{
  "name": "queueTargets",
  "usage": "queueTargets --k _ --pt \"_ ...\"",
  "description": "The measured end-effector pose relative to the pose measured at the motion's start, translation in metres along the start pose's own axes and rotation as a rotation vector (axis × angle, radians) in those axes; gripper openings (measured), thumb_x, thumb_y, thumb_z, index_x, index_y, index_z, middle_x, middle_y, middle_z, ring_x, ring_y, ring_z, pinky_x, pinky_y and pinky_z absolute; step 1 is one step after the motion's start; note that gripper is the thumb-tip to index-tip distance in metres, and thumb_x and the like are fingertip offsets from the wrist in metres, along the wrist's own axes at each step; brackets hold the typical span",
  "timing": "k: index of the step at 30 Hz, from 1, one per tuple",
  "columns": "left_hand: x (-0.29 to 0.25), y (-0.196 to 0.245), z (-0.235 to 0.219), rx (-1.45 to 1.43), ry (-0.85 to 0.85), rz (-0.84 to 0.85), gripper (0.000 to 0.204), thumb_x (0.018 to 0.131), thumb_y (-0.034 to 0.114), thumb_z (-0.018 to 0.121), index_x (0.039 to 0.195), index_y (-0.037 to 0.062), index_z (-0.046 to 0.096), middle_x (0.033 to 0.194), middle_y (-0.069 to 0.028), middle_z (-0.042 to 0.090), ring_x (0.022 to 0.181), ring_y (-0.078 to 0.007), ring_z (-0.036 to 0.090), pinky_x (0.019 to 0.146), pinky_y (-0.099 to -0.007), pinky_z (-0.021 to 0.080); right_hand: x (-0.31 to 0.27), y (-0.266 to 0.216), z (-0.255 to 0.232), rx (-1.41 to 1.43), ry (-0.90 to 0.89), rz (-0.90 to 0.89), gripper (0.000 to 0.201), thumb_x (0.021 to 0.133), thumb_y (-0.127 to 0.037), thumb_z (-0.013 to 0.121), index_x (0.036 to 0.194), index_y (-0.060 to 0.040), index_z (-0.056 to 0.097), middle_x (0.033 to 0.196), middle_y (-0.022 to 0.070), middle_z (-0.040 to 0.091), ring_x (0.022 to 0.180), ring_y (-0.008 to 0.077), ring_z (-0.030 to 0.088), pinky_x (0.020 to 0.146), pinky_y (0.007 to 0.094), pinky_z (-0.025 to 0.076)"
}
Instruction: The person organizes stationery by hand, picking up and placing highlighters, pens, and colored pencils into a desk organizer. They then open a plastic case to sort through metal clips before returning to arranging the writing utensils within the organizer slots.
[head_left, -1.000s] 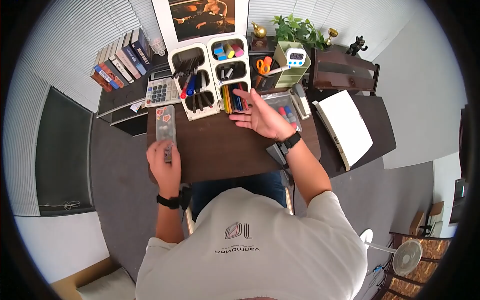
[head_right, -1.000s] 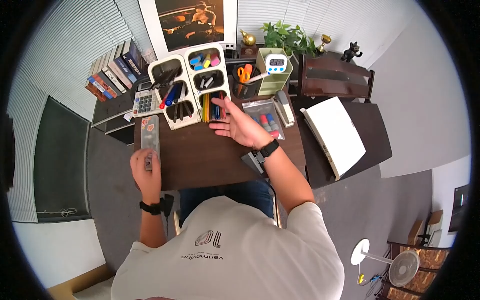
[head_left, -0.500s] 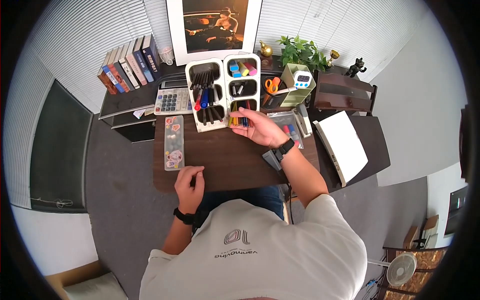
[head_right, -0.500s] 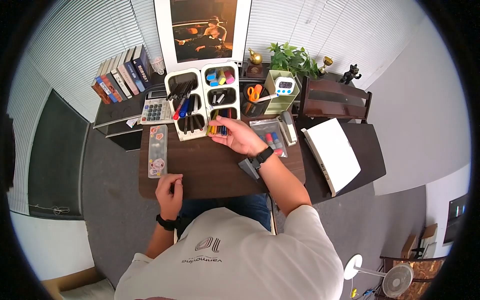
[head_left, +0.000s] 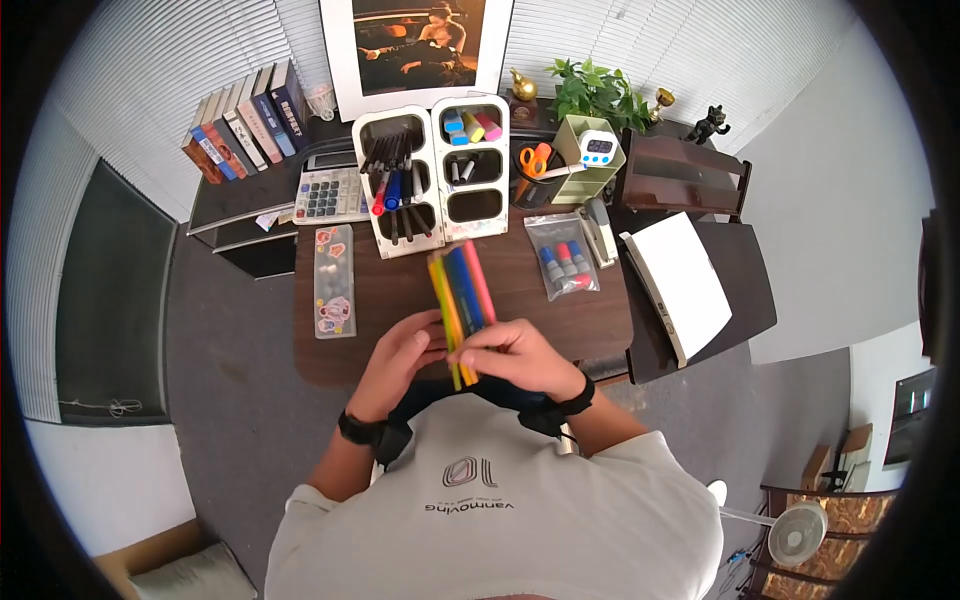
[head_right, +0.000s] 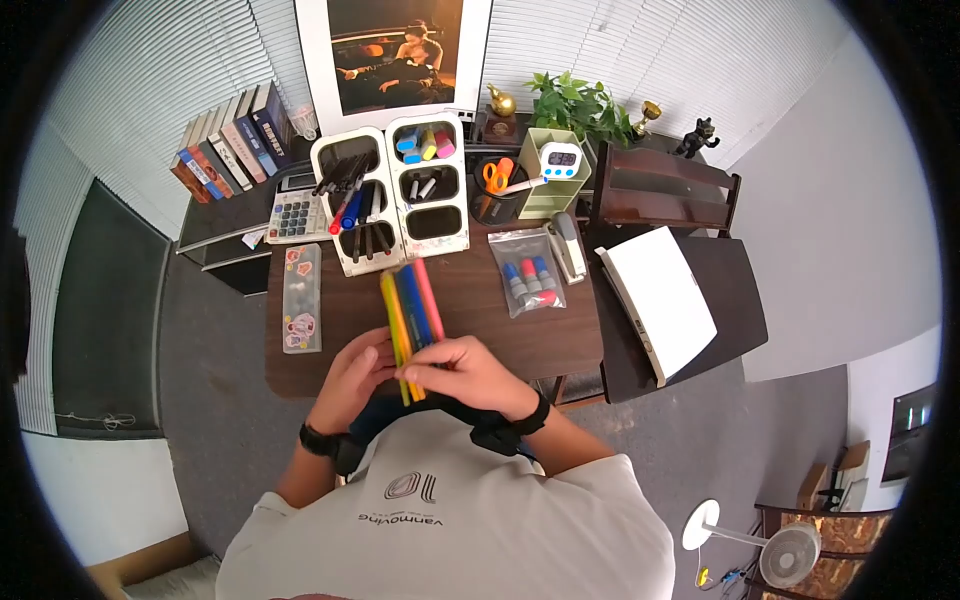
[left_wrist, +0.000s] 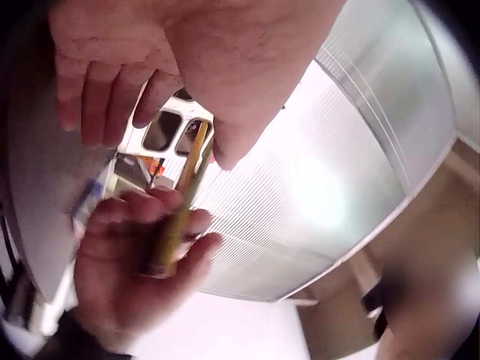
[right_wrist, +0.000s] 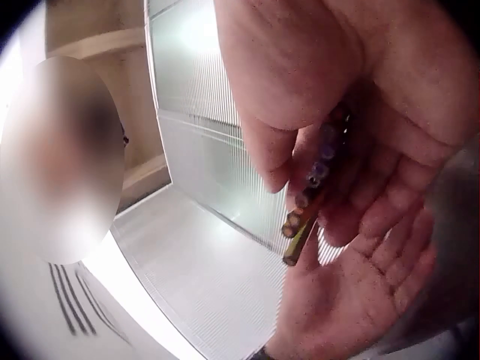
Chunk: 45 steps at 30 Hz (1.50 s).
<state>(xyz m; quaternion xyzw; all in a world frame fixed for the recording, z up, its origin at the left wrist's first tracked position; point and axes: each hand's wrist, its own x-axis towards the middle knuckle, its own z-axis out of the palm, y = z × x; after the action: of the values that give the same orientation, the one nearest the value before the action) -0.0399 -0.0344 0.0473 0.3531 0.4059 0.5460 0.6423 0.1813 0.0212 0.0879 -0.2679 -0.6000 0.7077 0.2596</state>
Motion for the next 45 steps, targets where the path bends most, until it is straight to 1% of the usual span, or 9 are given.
queueTargets --k 1,4,9,18,23,27,34,40,45 --pt "0.007 0.003 0.007 -0.236 -0.133 -0.087 0.044 0.107 0.022 0.056 0.142 -0.003 0.053 0.118 -0.0135 0.068 0.104 -0.0235 0.069 0.096 -0.0351 0.056 0.0 0.005 0.002 -0.038 -0.034 -0.02 0.017 0.099 -0.009 0.072 0.108 0.0038 0.077 0.098 0.0074 0.076 0.089 0.0114 0.066 0.081 0.028 0.054" --pt "0.028 0.013 0.025 -0.311 -0.153 -0.158 0.041 0.107 0.02 0.056 0.141 -0.0013 0.05 0.118 -0.0143 0.068 0.104 -0.0228 0.069 0.096 -0.0367 0.056 0.005 0.02 -0.001 -0.15 -0.102 -0.013 0.017 0.098 -0.009 0.072 0.11 0.002 0.077 0.098 0.0068 0.076 0.089 0.0121 0.067 0.082 0.0282 0.054" --pt "0.047 0.015 0.039 -0.066 -0.154 -0.098 0.026 0.109 0.021 0.053 0.127 0.0019 0.052 0.108 -0.0112 0.066 0.1 -0.0212 0.068 0.092 -0.0381 0.057 0.007 0.016 -0.008 -0.275 -0.114 -0.136 0.016 0.098 -0.009 0.072 0.111 -0.0008 0.078 0.108 0.0091 0.073 0.1 0.0163 0.067 0.087 0.0307 0.054" --pt "0.07 0.012 0.045 -0.069 0.224 0.456 0.016 0.106 0.014 0.057 0.116 0.0055 0.048 0.078 -0.0006 0.056 0.066 -0.0081 0.058 0.06 -0.0233 0.049 0.007 0.039 -0.015 -0.459 0.249 -0.333 0.014 0.094 -0.011 0.076 0.103 0.0002 0.074 0.116 0.0122 0.07 0.105 0.0224 0.068 0.09 0.0344 0.054" --pt "0.058 -0.003 0.048 0.125 0.374 0.417 0.027 0.093 0.003 0.074 0.11 0.0046 0.053 0.084 -0.0006 0.059 0.07 -0.0087 0.059 0.065 -0.0228 0.05 0.003 0.038 -0.008 -0.403 0.245 -0.288 0.024 0.091 -0.009 0.078 0.112 -0.0013 0.07 0.11 0.0107 0.069 0.094 0.0207 0.07 0.079 0.0303 0.056" --pt "0.063 -0.023 0.042 0.432 0.285 0.73 0.017 0.092 0.003 0.074 0.098 0.0017 0.058 0.092 -0.0041 0.061 0.08 -0.0119 0.056 0.074 -0.0272 0.049 0.007 0.041 -0.002 -0.498 0.324 -0.27 0.03 0.09 -0.009 0.079 0.117 -0.002 0.068 0.106 0.0109 0.068 0.086 0.0195 0.07 0.073 0.0302 0.057" --pt "0.063 -0.046 0.026 0.439 0.173 0.404 0.012 0.1 0.01 0.068 0.104 0.0009 0.061 0.098 -0.0055 0.065 0.088 -0.0133 0.063 0.082 -0.029 0.053 0.011 0.051 -0.002 -0.674 0.395 -0.314 0.032 0.086 -0.007 0.081 0.115 -0.0016 0.068 0.101 0.0111 0.067 0.076 0.0179 0.067 0.069 0.0309 0.055" --pt "0.052 -0.032 0.026 -0.379 0.218 -0.008 0.017 0.108 0.019 0.058 0.118 0.0051 0.058 0.108 -0.0107 0.069 0.106 -0.0255 0.069 0.093 -0.0403 0.057 0.009 0.05 0.009 -0.694 0.451 -0.296 0.035 0.087 -0.013 0.082 0.117 -0.0056 0.065 0.1 0.0109 0.067 0.073 0.0222 0.066 0.067 0.0333 0.056" --pt "0.047 -0.041 0.011 -0.549 0.119 -0.144 0.018 0.108 0.018 0.057 0.122 0.0064 0.058 0.113 -0.0114 0.069 0.112 -0.0278 0.067 0.098 -0.0459 0.055 0.005 0.051 0.013 -0.706 0.471 -0.299 0.028 0.088 -0.012 0.081 0.111 -0.0044 0.068 0.098 0.0112 0.068 0.072 0.022 0.067 0.066 0.0336 0.056"
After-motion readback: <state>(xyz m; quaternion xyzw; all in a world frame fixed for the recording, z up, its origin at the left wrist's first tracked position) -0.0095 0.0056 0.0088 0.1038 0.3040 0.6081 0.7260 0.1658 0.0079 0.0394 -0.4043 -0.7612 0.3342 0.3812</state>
